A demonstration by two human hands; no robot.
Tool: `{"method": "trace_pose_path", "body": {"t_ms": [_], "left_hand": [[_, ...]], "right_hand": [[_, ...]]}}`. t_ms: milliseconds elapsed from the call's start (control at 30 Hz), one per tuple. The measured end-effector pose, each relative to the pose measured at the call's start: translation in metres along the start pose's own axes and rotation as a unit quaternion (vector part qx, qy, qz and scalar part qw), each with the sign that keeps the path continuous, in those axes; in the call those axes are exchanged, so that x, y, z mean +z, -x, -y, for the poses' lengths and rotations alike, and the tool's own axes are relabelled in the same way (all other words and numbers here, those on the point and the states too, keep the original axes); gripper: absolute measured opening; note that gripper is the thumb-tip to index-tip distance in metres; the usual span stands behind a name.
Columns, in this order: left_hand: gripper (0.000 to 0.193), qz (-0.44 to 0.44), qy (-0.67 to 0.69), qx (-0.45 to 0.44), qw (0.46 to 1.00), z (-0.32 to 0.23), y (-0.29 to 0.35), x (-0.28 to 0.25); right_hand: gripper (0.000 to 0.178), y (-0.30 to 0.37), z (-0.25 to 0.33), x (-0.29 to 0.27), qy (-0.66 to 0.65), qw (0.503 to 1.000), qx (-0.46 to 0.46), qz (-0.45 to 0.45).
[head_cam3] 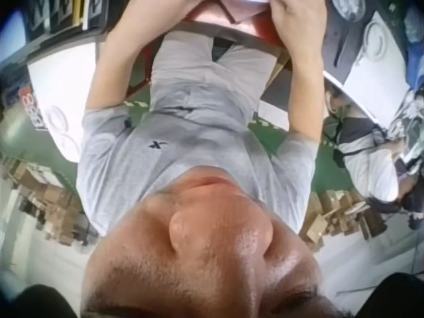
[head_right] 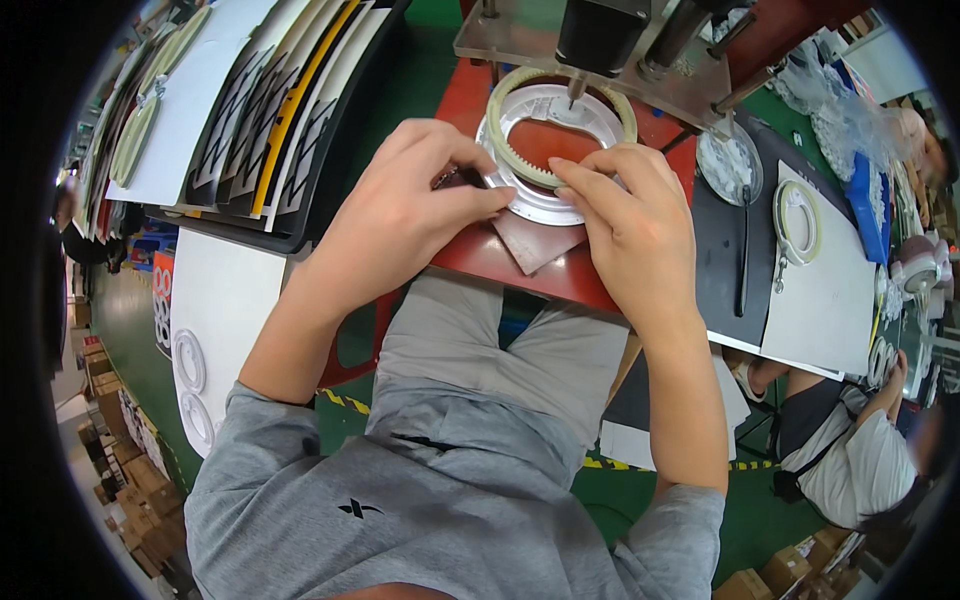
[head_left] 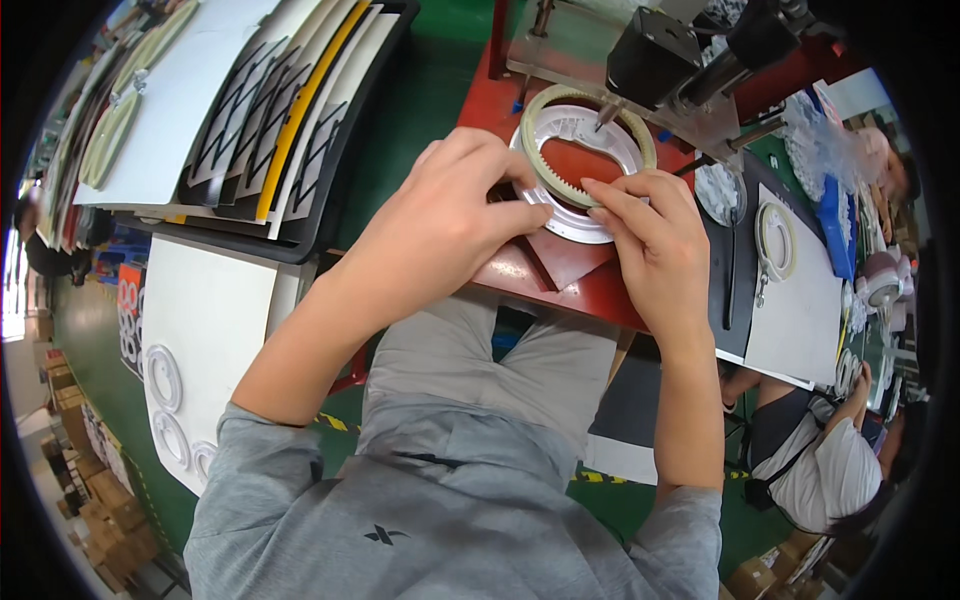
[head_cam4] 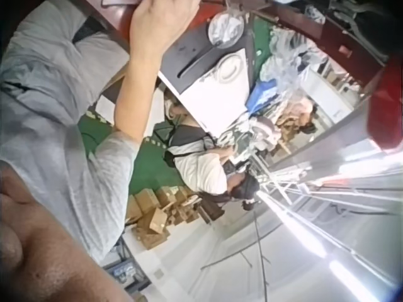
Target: Assembling circular ring components using a manual press and applying glue or lubricant with a brush.
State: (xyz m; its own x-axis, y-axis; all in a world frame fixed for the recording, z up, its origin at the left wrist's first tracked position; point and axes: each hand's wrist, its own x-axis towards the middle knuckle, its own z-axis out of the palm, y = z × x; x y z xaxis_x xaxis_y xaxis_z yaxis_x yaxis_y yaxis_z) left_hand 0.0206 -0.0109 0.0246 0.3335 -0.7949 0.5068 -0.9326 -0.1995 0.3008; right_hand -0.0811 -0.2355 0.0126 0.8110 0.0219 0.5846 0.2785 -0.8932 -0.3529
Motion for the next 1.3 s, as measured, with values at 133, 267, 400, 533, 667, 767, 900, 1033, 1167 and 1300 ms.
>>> {"method": "trace_pose_path", "body": {"t_ms": [133,267,400,533,667,767,900,1033,1167,1300], "left_hand": [[0.034,-0.029,-0.003,-0.002,1.0,-0.007,0.015,0.011],[0.033,-0.032,0.051,-0.048,0.997,-0.01,0.01,0.01],[0.032,-0.048,0.079,-0.042,0.995,-0.003,0.013,0.011],[0.036,-0.046,0.065,-0.041,0.996,-0.004,0.022,0.017],[0.042,-0.057,0.037,-0.091,0.994,-0.013,0.031,0.02],[0.043,-0.085,0.087,-0.105,0.987,-0.016,0.033,0.025],[0.043,-0.089,0.103,-0.111,0.984,-0.016,0.033,0.026],[0.037,-0.112,0.131,-0.125,0.977,-0.015,0.03,0.024],[0.023,-0.15,0.13,-0.148,0.969,-0.013,0.019,0.023],[0.017,-0.182,0.118,-0.193,0.957,-0.006,0.003,0.034]], "right_hand": [[0.025,-0.003,0.001,0.001,0.002,1.0,-0.002,0.009],[0.027,-0.001,-0.001,-0.002,0.011,1.0,-0.008,0.018],[0.028,0.0,0.003,-0.004,0.042,0.999,-0.017,0.021],[0.028,0.002,0.012,-0.002,0.065,0.997,-0.029,0.012],[0.028,0.005,0.027,0.002,0.074,0.997,-0.008,0.012],[0.027,0.005,0.032,0.005,0.081,0.997,-0.004,-0.004],[0.027,0.006,0.037,0.009,0.076,0.997,0.015,-0.005],[0.026,0.006,0.045,0.01,0.073,0.996,0.042,-0.003],[0.023,0.005,0.05,0.009,0.079,0.995,0.058,0.008],[0.021,0.002,0.052,0.006,0.084,0.994,0.063,0.026]]}}
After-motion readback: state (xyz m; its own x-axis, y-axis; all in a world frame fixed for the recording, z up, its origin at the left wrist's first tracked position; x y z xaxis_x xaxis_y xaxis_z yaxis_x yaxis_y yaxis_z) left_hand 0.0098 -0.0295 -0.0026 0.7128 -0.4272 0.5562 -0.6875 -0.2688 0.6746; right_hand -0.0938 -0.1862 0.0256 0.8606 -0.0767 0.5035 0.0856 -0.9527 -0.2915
